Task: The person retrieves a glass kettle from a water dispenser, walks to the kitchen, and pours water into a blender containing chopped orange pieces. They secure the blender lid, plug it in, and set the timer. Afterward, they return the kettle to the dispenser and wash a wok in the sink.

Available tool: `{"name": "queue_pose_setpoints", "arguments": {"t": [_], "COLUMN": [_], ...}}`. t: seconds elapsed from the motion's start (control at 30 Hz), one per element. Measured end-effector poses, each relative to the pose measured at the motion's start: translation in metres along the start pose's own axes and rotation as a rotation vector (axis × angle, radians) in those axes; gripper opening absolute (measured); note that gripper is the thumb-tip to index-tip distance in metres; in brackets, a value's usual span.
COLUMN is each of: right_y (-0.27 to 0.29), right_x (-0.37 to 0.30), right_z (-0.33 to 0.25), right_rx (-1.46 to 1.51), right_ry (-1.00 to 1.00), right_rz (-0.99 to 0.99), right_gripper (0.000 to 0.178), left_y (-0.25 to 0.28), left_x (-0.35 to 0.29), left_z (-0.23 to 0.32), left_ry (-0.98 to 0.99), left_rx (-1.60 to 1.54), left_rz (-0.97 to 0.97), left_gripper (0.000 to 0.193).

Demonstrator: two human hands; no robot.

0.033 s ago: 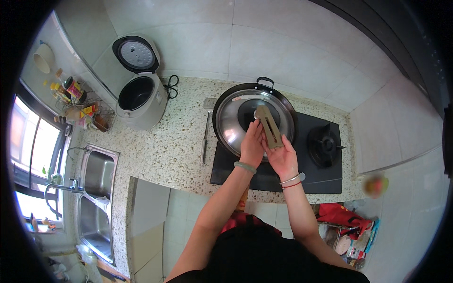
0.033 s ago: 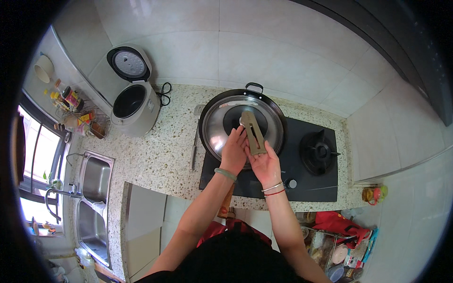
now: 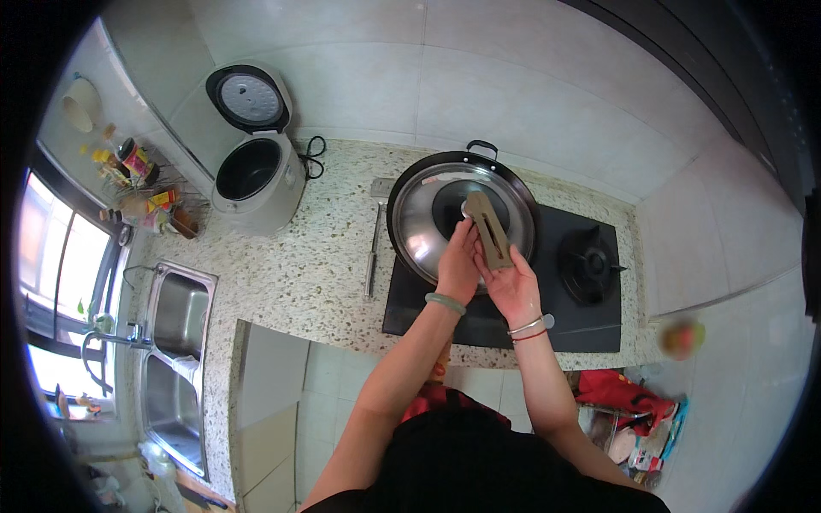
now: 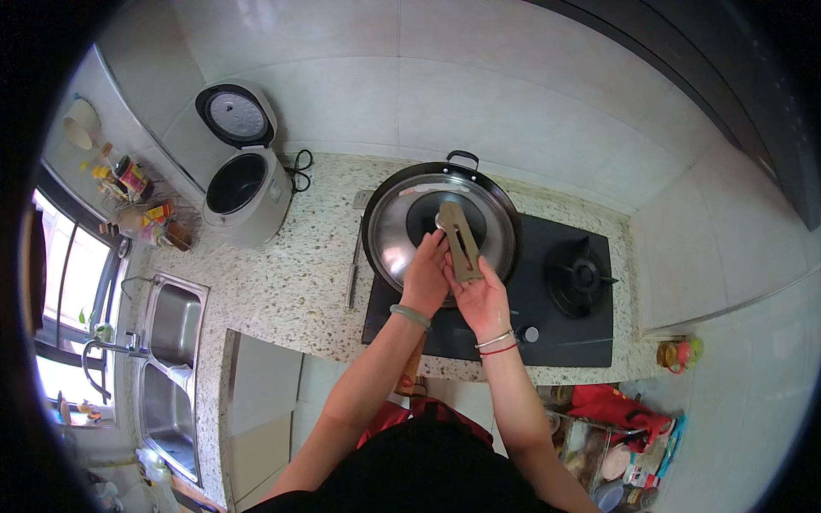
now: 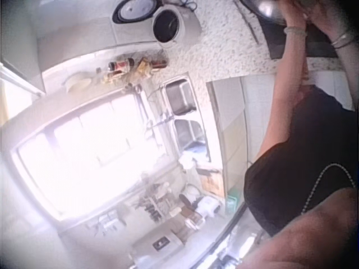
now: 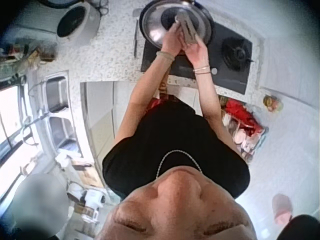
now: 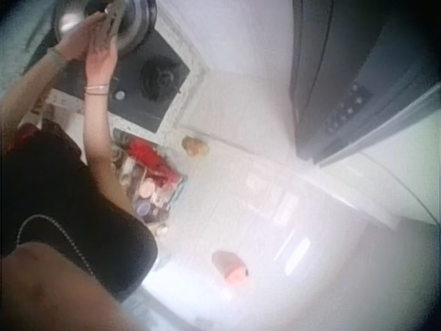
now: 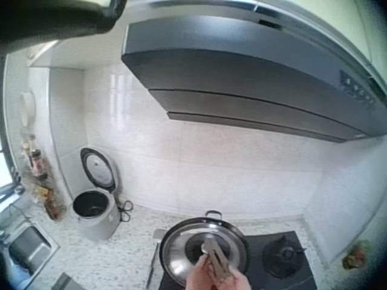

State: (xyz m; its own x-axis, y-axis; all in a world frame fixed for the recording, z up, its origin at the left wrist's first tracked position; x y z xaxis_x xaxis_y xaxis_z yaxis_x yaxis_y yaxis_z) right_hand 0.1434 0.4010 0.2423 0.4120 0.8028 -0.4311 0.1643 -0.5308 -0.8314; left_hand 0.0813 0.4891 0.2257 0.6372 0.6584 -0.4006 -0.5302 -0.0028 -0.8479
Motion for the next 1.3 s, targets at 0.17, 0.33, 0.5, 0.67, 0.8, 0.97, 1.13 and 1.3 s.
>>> {"name": "queue_pose_setpoints", "arguments": {"t": [0.17, 0.33, 0.5, 0.67, 0.8, 0.97, 1.13, 1.3], "right_y": [0.015, 0.022, 0.009, -0.022, -0.073, -0.122, -0.143, -0.126], "right_x": [0.009, 0.013, 0.002, -0.018, -0.049, -0.076, -0.095, -0.084], "right_z": [-0.007, -0.007, -0.003, 0.009, 0.038, 0.108, 0.198, 0.302], "right_rx": [-0.039, -0.127, -0.183, -0.258, -0.295, -0.286, -0.338, -0.368], "right_ry": [0.036, 0.079, 0.102, 0.101, 0.037, -0.183, -0.413, -0.597], "right_rz": [-0.008, 0.037, 0.004, -0.096, -0.19, -0.306, -0.396, -0.378], "right_gripper": [0.038, 0.035, 0.035, 0.039, 0.042, 0.042, 0.041, 0.041], "left_y": [0.008, 0.007, 0.004, -0.01, -0.023, 0.002, 0.064, 0.151], "left_x": [0.021, 0.016, 0.005, -0.036, -0.095, -0.166, -0.228, -0.259], "left_z": [-0.017, -0.015, -0.007, 0.025, 0.073, 0.139, 0.194, 0.236], "left_ry": [-0.005, -0.04, -0.08, -0.15, -0.293, -0.541, -0.686, -0.737], "left_rx": [0.024, 0.061, 0.075, 0.064, 0.12, 0.096, 0.027, -0.031], "left_rz": [0.048, -0.014, -0.023, -0.041, -0.002, 0.089, 0.236, 0.405], "left_gripper": [0.044, 0.049, 0.05, 0.05, 0.049, 0.049, 0.052, 0.052]}}
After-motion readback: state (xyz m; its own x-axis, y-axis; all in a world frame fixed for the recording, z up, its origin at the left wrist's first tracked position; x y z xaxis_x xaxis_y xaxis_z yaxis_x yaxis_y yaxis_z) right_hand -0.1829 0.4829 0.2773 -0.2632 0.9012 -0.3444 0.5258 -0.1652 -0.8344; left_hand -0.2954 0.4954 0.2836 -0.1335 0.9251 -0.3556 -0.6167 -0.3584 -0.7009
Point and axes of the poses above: each hand's wrist, its own x-axis towards the middle knuckle, its own y-axis out of the back of the hand, z = x × y, the point moved 3 cm from there along x, towards the middle knuckle, and after that the axes turned 13 degrees about z, right-handed, at the moved point
